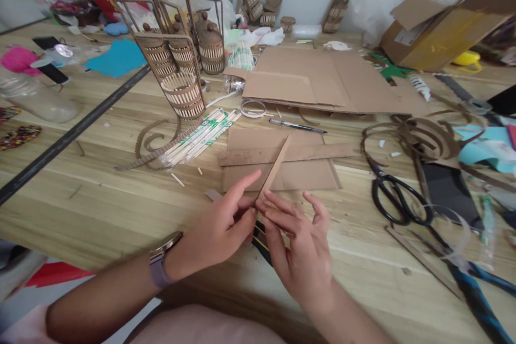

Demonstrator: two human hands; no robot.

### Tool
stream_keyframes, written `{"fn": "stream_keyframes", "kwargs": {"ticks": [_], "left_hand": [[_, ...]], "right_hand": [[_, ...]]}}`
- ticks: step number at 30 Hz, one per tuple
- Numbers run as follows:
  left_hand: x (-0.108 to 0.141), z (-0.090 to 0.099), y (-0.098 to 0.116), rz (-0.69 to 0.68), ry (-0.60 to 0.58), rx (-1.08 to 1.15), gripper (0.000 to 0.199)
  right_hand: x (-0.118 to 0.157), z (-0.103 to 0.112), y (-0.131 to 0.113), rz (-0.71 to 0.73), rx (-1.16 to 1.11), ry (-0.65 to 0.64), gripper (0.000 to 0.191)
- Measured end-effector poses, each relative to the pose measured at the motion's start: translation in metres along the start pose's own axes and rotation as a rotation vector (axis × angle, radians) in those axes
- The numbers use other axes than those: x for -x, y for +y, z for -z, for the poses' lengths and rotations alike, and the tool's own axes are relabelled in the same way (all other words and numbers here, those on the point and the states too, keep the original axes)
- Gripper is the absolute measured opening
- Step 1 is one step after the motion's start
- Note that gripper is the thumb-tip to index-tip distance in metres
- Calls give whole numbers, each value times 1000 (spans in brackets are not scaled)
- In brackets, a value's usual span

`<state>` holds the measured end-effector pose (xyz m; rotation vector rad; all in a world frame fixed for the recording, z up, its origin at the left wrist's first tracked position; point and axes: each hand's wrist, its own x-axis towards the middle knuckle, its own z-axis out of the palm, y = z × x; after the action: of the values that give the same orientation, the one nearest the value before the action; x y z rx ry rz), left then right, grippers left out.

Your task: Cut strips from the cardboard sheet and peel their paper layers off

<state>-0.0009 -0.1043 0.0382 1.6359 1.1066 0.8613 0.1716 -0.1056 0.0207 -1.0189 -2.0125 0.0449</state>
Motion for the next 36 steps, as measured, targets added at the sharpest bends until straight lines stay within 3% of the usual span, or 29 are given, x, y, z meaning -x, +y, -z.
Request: {"fn": "stream_keyframes", "kwargs": {"ticks": [5, 14, 24, 27, 30, 36], "left_hand": [[-2, 2, 2, 22, -26, 12, 62], [-1, 1, 2, 17, 49, 9, 62], [1, 1, 2, -2, 51, -19, 66], [-1, 2, 4, 35, 17, -3, 57], [-3, 4, 6, 58, -49, -1, 33], [-4, 4, 10, 0, -56, -144, 26]], "right_hand": [[-3, 1, 1, 75, 51, -42, 7], [-5, 1, -4, 80, 43, -9, 19], [0, 3, 1, -23, -60, -7, 15], [0, 5, 4, 6, -50, 6, 17], [-1, 6, 5, 48, -4, -8, 19], [-3, 4, 6, 60, 59, 1, 13]]}}
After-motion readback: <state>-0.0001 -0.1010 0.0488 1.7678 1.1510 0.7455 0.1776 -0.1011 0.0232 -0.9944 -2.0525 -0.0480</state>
